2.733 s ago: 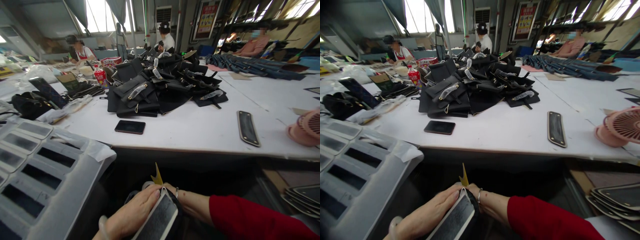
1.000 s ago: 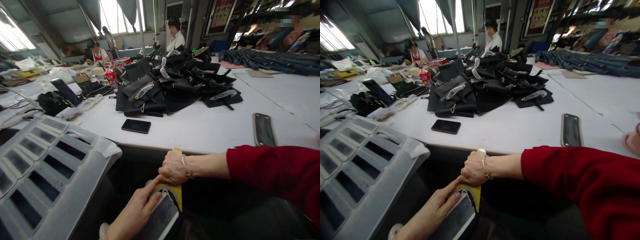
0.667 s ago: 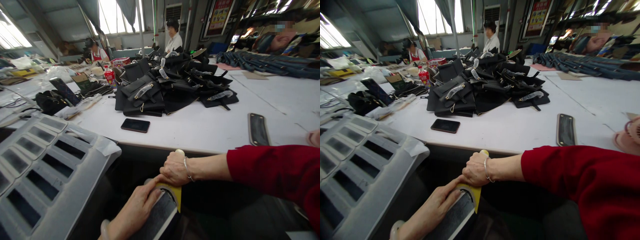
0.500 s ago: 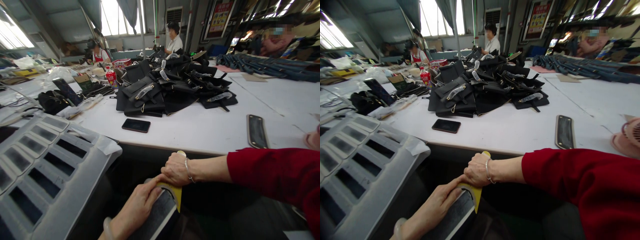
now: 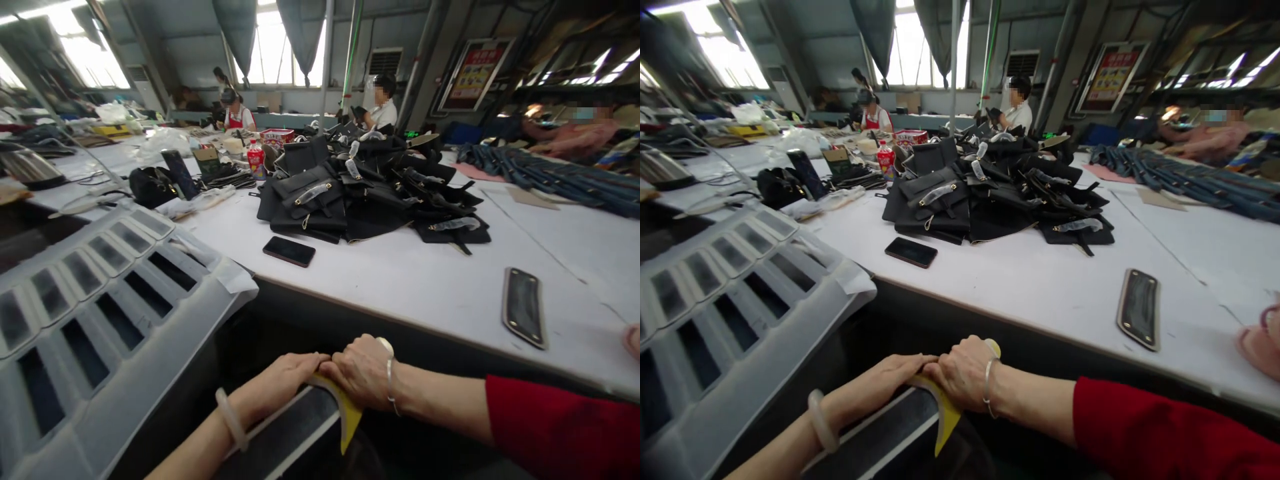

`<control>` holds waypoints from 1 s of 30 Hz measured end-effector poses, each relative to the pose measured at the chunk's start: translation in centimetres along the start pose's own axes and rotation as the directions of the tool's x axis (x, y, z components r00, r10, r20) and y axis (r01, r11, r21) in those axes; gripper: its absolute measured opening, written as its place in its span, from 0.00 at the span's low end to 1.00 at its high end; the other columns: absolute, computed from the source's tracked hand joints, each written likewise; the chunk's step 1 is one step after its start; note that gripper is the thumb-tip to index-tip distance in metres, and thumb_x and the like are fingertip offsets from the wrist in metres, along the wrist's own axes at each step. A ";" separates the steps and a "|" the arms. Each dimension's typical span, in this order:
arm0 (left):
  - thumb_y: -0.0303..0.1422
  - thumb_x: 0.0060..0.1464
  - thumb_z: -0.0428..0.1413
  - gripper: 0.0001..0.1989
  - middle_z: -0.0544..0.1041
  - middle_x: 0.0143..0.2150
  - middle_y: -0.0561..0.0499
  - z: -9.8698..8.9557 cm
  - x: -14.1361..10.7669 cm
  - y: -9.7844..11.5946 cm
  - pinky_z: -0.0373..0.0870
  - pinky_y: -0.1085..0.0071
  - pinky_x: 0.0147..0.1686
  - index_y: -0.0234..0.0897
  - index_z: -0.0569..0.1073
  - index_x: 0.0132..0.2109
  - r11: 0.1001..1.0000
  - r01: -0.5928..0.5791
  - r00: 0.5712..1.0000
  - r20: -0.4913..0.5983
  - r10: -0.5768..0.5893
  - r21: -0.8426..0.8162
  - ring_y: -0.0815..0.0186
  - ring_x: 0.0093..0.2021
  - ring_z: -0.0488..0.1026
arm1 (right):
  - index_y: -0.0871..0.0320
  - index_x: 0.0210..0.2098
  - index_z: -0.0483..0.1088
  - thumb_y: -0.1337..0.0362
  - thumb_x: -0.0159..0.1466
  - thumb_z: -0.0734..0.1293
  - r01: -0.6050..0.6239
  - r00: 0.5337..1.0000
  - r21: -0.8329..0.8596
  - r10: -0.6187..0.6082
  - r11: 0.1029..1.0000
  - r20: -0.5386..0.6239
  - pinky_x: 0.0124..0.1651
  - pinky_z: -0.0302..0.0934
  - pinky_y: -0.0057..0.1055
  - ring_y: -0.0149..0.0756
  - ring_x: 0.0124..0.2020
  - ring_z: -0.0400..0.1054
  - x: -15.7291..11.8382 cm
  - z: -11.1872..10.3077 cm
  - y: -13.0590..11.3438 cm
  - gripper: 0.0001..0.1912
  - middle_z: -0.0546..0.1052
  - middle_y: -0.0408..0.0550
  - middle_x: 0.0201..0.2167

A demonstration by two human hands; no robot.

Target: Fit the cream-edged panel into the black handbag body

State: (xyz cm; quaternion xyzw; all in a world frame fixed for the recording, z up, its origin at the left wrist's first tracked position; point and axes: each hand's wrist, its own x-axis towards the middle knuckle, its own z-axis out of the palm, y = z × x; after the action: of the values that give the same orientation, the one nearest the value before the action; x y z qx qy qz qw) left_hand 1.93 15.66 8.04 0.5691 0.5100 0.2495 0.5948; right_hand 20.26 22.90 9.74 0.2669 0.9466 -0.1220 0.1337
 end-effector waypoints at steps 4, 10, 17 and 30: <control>0.39 0.57 0.51 0.22 0.79 0.52 0.46 -0.5 1.0 -0.9 0.64 0.66 0.54 0.33 0.78 0.52 0.994 0.094 0.994 -0.049 -0.097 -0.058 0.56 0.52 0.73 | 0.61 0.29 0.76 0.50 0.72 0.47 -0.045 0.999 0.144 0.044 0.989 0.009 0.39 0.62 0.44 0.53 0.32 0.76 -1.0 0.7 0.7 0.34 0.80 0.63 0.28; 0.37 0.50 0.54 0.19 0.76 0.25 0.51 0.0 1.4 -0.8 0.60 0.72 0.27 0.30 0.82 0.44 0.974 0.176 0.980 -0.073 -0.187 -0.140 0.68 0.25 0.65 | 0.59 0.30 0.68 0.42 0.64 0.25 -0.248 0.969 0.600 0.201 0.761 0.145 0.24 0.54 0.29 0.31 0.16 0.54 -1.5 3.4 3.7 0.49 0.57 0.40 0.15; 0.36 0.49 0.52 0.17 0.68 0.22 0.54 0.0 1.2 0.2 0.54 0.73 0.23 0.32 0.81 0.38 0.976 0.177 0.983 -0.014 -0.180 -0.125 0.71 0.21 0.57 | 0.52 0.55 0.58 0.31 0.54 0.64 -0.182 0.982 0.940 0.005 -0.289 0.191 0.25 0.44 0.23 0.25 0.21 0.45 -0.5 5.4 2.3 0.41 0.56 0.34 0.25; 0.31 0.50 0.54 0.10 0.66 0.18 0.55 0.3 1.3 0.6 0.61 0.68 0.33 0.42 0.81 0.29 0.978 0.170 0.969 -0.202 -0.144 0.120 0.63 0.25 0.65 | 0.56 0.42 0.66 0.43 0.69 0.51 -0.035 0.998 0.849 0.063 0.527 0.002 0.45 0.64 0.37 0.44 0.43 0.69 1.5 5.1 1.2 0.25 0.75 0.51 0.38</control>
State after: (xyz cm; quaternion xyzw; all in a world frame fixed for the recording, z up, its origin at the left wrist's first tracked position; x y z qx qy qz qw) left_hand 2.86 16.78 8.12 0.5394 0.6244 0.2198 0.5204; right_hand 20.66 23.04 4.34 0.3263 0.7622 -0.5586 -0.0230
